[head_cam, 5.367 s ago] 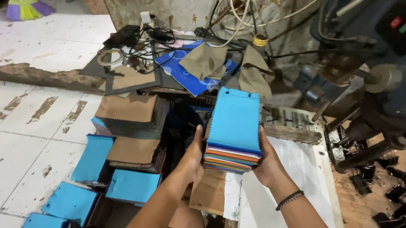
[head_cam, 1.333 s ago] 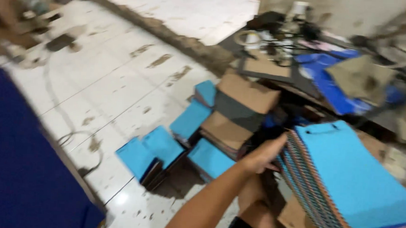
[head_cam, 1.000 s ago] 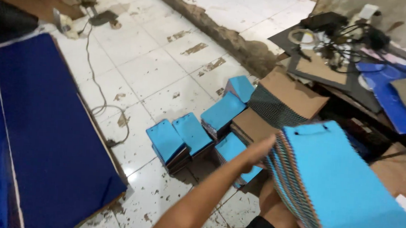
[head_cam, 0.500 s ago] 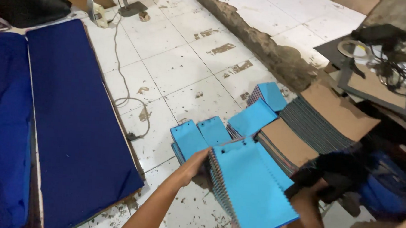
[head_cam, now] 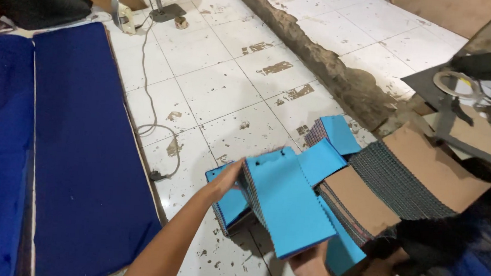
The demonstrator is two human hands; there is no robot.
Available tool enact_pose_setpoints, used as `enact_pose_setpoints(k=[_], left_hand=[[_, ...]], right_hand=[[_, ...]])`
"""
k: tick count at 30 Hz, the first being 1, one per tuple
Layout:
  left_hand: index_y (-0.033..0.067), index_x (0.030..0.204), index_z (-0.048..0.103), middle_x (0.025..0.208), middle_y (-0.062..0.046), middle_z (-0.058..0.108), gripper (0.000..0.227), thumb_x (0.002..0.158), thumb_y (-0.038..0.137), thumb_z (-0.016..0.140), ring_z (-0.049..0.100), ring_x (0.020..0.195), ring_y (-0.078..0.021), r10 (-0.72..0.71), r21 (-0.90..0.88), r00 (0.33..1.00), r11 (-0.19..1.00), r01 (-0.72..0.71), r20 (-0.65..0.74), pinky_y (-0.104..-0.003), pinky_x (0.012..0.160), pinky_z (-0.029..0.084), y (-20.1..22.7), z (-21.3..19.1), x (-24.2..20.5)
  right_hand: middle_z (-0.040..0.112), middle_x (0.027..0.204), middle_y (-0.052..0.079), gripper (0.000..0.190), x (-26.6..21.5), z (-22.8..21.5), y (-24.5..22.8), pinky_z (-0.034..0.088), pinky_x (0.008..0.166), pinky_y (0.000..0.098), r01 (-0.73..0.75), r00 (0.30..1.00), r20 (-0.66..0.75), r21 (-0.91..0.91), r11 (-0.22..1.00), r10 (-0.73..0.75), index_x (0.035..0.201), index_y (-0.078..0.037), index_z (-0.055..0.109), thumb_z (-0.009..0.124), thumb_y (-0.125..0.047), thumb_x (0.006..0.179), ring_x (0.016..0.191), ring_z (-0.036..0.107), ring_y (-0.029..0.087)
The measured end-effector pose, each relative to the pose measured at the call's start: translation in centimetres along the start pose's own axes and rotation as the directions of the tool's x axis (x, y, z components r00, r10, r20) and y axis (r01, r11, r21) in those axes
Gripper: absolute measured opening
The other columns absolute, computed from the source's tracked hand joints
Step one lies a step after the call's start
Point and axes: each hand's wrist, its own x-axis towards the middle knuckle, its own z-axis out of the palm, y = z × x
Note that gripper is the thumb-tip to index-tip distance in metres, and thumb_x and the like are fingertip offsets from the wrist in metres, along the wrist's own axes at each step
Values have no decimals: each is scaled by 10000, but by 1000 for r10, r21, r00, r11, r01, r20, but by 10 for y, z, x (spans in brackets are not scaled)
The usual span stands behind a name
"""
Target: The person sits on the floor and uses a drill press to punch holes into the corners of small, colorful notebooks. They align each notebook under the drill, operate the lever to create the holes, and then stack the finished notebooks.
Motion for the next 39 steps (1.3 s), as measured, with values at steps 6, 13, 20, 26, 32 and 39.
enact_pose_setpoints(k=[6, 13, 20, 26, 32, 39], left_hand=[[152, 1553, 493, 1591, -163, 472, 866, 957, 775, 414, 400, 1474, -436, 86, 31, 996, 996, -87, 17, -557, 1164, 400, 28, -6, 24], [157, 1607, 405, 1678, -149, 331, 862, 984, 754, 388, 218, 1563, -401, -8, 63, 997, 998, 14, -81, -582, 1269, 202, -10, -21, 82], [179, 1542, 439, 1628, -89, 374, 1036, 723, 813, 424, 361, 1494, -358, -51, 179, 969, 979, 96, -240, -620, 1263, 292, -16, 8, 66], [154, 1565, 439, 1641, -101, 393, 1063, 759, 835, 308, 379, 1502, -339, -48, 183, 956, 977, 105, -289, -557, 1254, 264, -5, 9, 60], [191, 1532, 515, 1621, -129, 424, 1011, 847, 806, 99, 379, 1502, -365, -157, 204, 918, 948, 244, -365, -528, 1260, 259, 18, -6, 67], [152, 1482, 514, 1576, -153, 459, 625, 1030, 567, 392, 258, 1529, -410, 655, 729, 635, 653, -205, -409, -603, 1209, 176, -7, 6, 89]], right_hand=[[501, 1561, 154, 817, 2, 102, -27, 377, 1127, 608, -38, 999, 7, -3, 999, 38, 1557, -208, 433, 240, -750, 977, 1393, 480, 386], [486, 1589, 163, 844, -76, 219, -70, 375, 1140, 620, -59, 998, -4, -7, 998, 59, 1580, -194, 419, 225, -751, 975, 1410, 470, 397], [574, 1483, 156, 973, -163, 257, -78, 418, 1092, 576, 81, 997, 8, -71, 994, -81, 1512, -149, 502, 254, -808, 841, 1324, 521, 394], [274, 1686, 42, 930, -194, 277, -74, 333, 1207, 644, 158, 986, -18, -208, 965, -165, 1598, -436, -22, 546, -376, 863, 1523, 358, 327], [56, 1674, -19, 1062, -155, 287, -89, 292, 1225, 570, 171, 985, 64, -466, 868, -160, 1591, -475, -128, 634, -322, 867, 1526, 239, 246], [-28, 1725, -31, 1126, -143, 283, -97, 500, 1163, 499, 31, 996, -34, -743, 668, -85, 1594, -272, -233, 556, -588, 854, 1577, 219, 271]])
